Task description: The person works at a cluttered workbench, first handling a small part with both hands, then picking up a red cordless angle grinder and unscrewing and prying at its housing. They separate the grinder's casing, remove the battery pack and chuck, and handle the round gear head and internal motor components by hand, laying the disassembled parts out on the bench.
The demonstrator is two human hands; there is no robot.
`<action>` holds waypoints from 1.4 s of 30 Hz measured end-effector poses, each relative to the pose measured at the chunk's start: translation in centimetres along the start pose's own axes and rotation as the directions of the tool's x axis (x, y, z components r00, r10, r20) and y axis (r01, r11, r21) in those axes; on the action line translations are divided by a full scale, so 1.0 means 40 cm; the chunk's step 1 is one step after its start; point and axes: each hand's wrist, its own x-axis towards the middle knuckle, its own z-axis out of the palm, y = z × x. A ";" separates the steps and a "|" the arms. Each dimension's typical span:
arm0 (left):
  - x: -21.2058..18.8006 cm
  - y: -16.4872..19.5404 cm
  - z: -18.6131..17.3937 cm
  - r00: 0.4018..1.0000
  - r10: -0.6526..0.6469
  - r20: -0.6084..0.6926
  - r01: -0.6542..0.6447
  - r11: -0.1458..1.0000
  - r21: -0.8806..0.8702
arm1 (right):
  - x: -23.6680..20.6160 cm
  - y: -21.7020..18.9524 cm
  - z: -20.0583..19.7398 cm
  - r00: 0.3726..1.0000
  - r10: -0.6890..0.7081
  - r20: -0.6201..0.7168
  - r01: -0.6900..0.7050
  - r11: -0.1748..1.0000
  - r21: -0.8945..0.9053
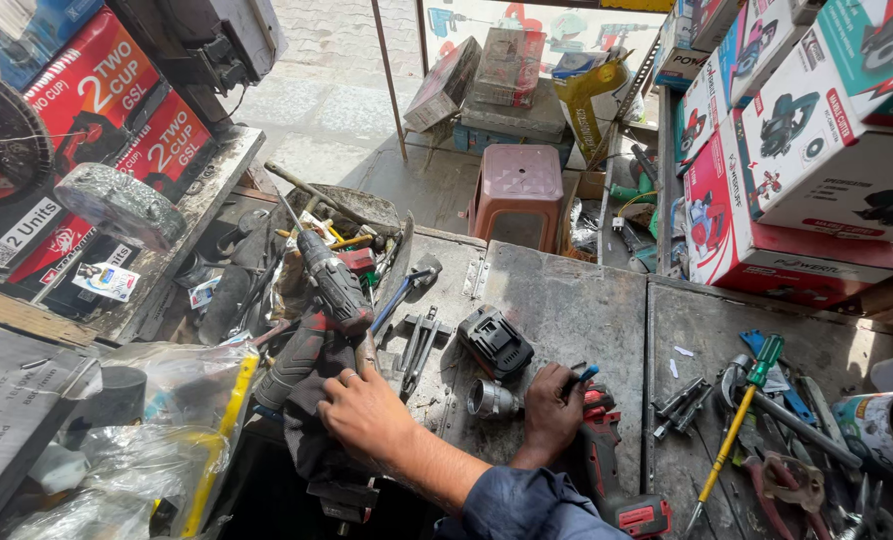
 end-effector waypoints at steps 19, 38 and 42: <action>-0.017 -0.085 0.034 0.984 -0.164 0.075 0.159 0.986 0.058 | -0.183 0.240 -0.488 0.643 0.723 -0.251 -0.199 0.474 0.858; -0.019 -0.142 0.078 0.999 0.048 0.007 -0.048 0.999 0.004 | -0.943 0.352 -0.391 0.363 0.890 -0.275 -0.923 0.304 -0.234; -0.023 -0.152 0.084 0.999 0.034 0.020 -0.034 0.999 0.005 | -0.905 0.323 -0.390 0.755 0.655 -0.022 -0.582 0.655 -0.482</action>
